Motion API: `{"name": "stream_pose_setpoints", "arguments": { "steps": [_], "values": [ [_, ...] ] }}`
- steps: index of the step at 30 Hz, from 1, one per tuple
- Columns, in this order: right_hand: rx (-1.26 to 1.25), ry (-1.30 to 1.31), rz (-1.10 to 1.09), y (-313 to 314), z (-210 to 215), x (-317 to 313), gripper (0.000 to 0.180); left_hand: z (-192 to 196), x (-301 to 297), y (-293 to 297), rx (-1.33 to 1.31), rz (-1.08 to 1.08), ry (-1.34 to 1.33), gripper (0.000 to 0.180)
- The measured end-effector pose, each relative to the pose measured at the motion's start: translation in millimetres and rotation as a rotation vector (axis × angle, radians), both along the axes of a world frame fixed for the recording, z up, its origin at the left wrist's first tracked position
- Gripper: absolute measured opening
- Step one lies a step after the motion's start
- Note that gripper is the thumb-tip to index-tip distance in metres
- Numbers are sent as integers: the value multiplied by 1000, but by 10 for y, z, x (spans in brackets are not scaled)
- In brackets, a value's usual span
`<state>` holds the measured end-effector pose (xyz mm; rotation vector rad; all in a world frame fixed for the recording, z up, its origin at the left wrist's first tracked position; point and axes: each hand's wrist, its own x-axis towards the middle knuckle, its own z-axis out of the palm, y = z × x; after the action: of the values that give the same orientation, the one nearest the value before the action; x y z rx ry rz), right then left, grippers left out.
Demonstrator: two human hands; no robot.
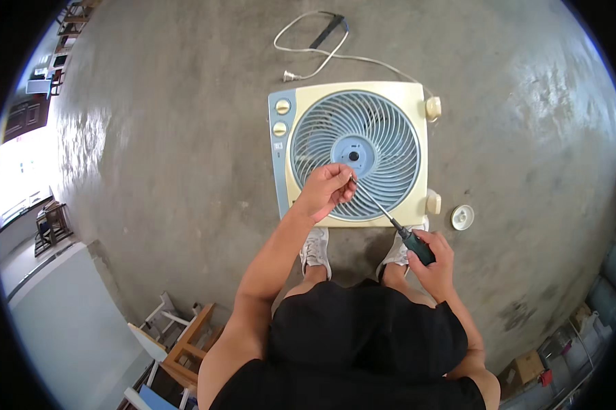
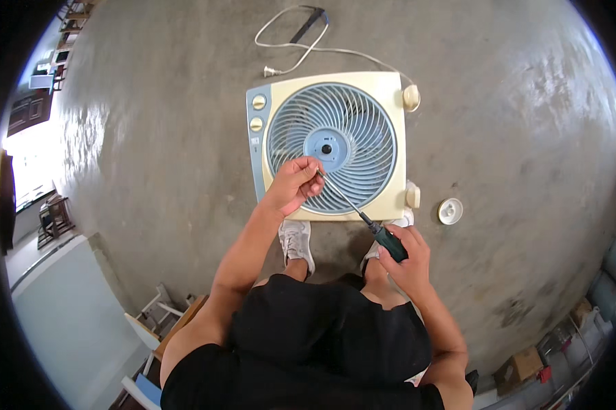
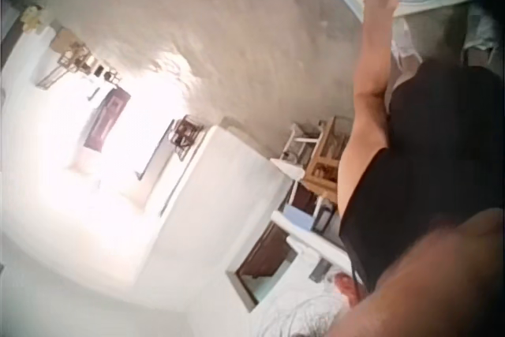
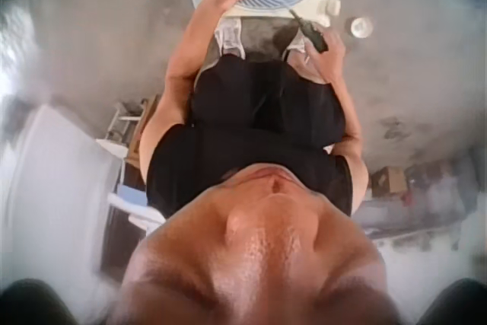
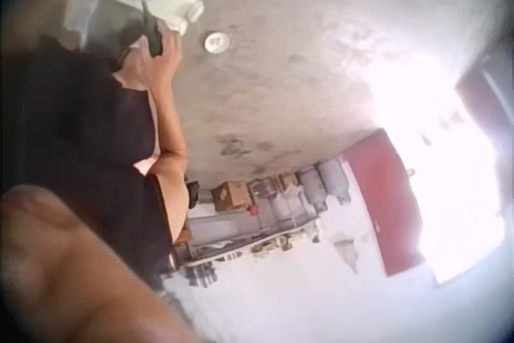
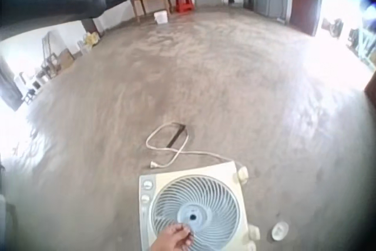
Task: The person assembles a box fan by placing the front grille onto the fan housing, fastening the center with a screw using a screwdriver, and snapping on the central cap before standing the fan upright.
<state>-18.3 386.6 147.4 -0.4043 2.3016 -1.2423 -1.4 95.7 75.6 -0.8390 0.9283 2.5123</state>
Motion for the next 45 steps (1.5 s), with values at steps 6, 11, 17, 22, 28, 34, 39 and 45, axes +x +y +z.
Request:
{"name": "stream_pose_setpoints", "arguments": {
  "steps": [6,11,17,22,28,34,39,45],
  "values": [
    [-123,96,-30,2,-165,140,39,-143,131,59,42,35,-9,18],
    [-118,112,-26,21,-131,122,39,-13,79,54,-138,-20,-37,21],
    [-109,135,-19,0,-107,100,40,27,55,33,-302,-61,-3,24],
    [-86,154,-12,-21,-66,70,40,51,36,-35,-443,-133,37,21],
    [15,250,69,-23,19,24,42,107,13,-110,-832,-320,183,20],
    [54,246,100,-40,3,11,39,86,-17,-116,-955,-398,204,19],
    [-87,-165,1,55,-100,-10,38,120,-55,-114,-819,-409,154,17],
    [-166,-189,-72,85,56,-89,42,82,-67,-143,-766,-399,154,13]
  ]
}}
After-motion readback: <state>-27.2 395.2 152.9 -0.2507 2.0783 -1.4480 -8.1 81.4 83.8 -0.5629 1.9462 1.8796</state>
